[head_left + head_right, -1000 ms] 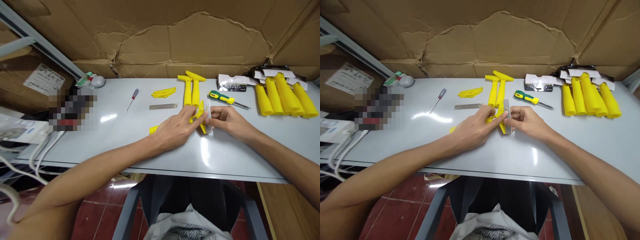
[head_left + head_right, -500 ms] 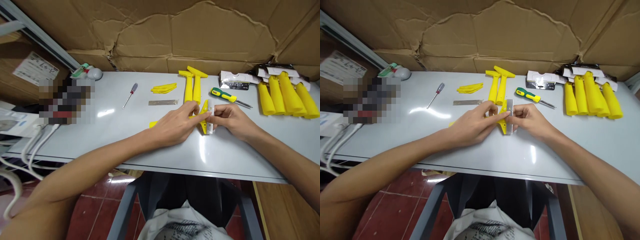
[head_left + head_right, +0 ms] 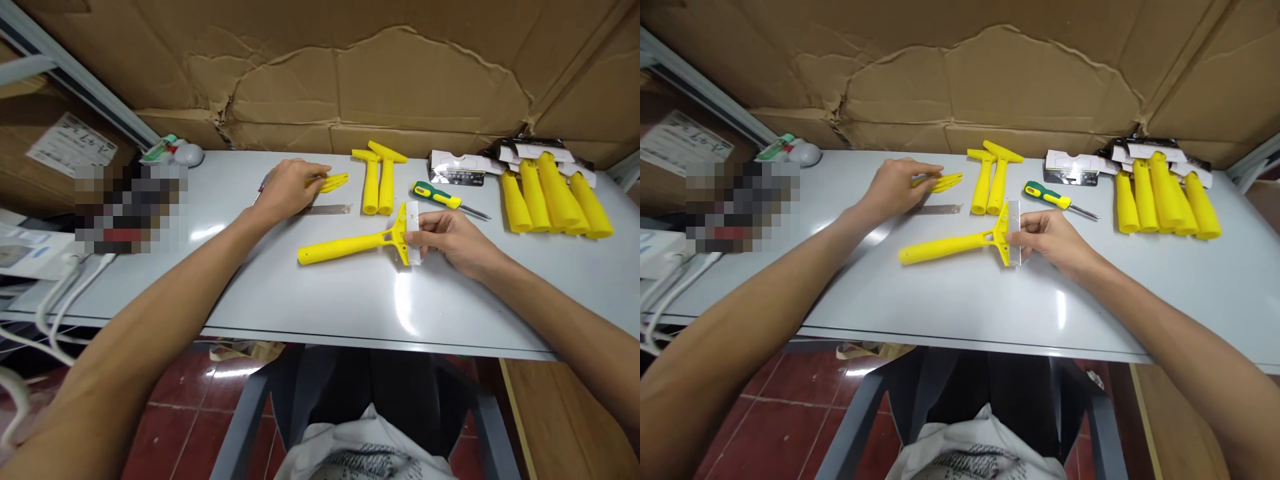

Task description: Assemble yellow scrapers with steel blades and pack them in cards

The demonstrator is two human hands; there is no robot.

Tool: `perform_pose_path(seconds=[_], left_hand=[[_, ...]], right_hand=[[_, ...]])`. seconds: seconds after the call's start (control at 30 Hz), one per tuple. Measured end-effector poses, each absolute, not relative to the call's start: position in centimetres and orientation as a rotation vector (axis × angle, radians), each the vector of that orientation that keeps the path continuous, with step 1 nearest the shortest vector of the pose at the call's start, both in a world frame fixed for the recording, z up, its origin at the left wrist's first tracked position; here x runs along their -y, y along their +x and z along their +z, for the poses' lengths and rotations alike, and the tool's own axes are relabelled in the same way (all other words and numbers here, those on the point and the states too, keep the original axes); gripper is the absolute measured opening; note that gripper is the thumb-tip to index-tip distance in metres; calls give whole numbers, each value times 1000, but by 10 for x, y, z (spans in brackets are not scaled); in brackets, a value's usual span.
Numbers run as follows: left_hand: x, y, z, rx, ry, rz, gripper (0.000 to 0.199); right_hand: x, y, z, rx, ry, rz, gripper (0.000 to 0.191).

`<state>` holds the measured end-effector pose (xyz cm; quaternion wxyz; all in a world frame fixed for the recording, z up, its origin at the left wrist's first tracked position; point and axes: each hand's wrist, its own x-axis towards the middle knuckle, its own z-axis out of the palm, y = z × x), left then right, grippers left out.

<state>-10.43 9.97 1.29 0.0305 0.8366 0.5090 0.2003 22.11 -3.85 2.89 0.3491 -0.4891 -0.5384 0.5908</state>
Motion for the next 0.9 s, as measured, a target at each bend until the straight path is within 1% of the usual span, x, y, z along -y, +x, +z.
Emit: perform_pose_path(seconds=[0.1, 0.23, 0.3, 0.37, 0.43, 0.47, 0.53, 0.57, 0.6, 0.63, 0.7, 0.73, 0.8, 0.9], left_hand=[[-95, -101, 15, -1678, 2588, 644, 38], [-87, -100, 23, -1690, 2694, 688, 38], [-84, -99, 27, -1600, 2734, 781, 38], [-78, -93, 31, -1499, 2624, 1044, 35], [-67, -82, 35, -1325, 2374, 1321, 41], [-60, -75, 37, -1212, 2265, 1385, 47], [-41, -60, 42, -995, 2151, 1341, 60], [-30, -53, 43, -906, 2127, 1294, 63], [-19, -46, 45, -862, 2111, 1237, 60], [-9, -40, 45, -816, 2118, 1198, 53], [8, -32, 44, -742, 2176, 1176, 32], [14, -29, 43, -710, 2217, 1177, 27], [20, -25, 40, -648, 2289, 1182, 25], [22, -22, 37, -573, 2354, 1184, 28]], right_hand=[[37, 222, 28, 1397, -1261, 1543, 32], [36, 223, 27, 1415, -1262, 1548, 32], [36, 223, 27, 1418, -1267, 1552, 33], [37, 223, 27, 1417, -1265, 1561, 34], [37, 224, 27, 1421, -1264, 1569, 32], [36, 224, 26, 1426, -1264, 1572, 31], [36, 224, 25, 1428, -1260, 1581, 29], [36, 224, 25, 1429, -1257, 1587, 28], [36, 224, 25, 1431, -1254, 1593, 28], [36, 223, 26, 1435, -1252, 1599, 28], [36, 222, 27, 1451, -1246, 1614, 29], [36, 221, 28, 1459, -1242, 1619, 29], [36, 220, 29, 1465, -1228, 1620, 30], [37, 220, 29, 1456, -1220, 1608, 31]])
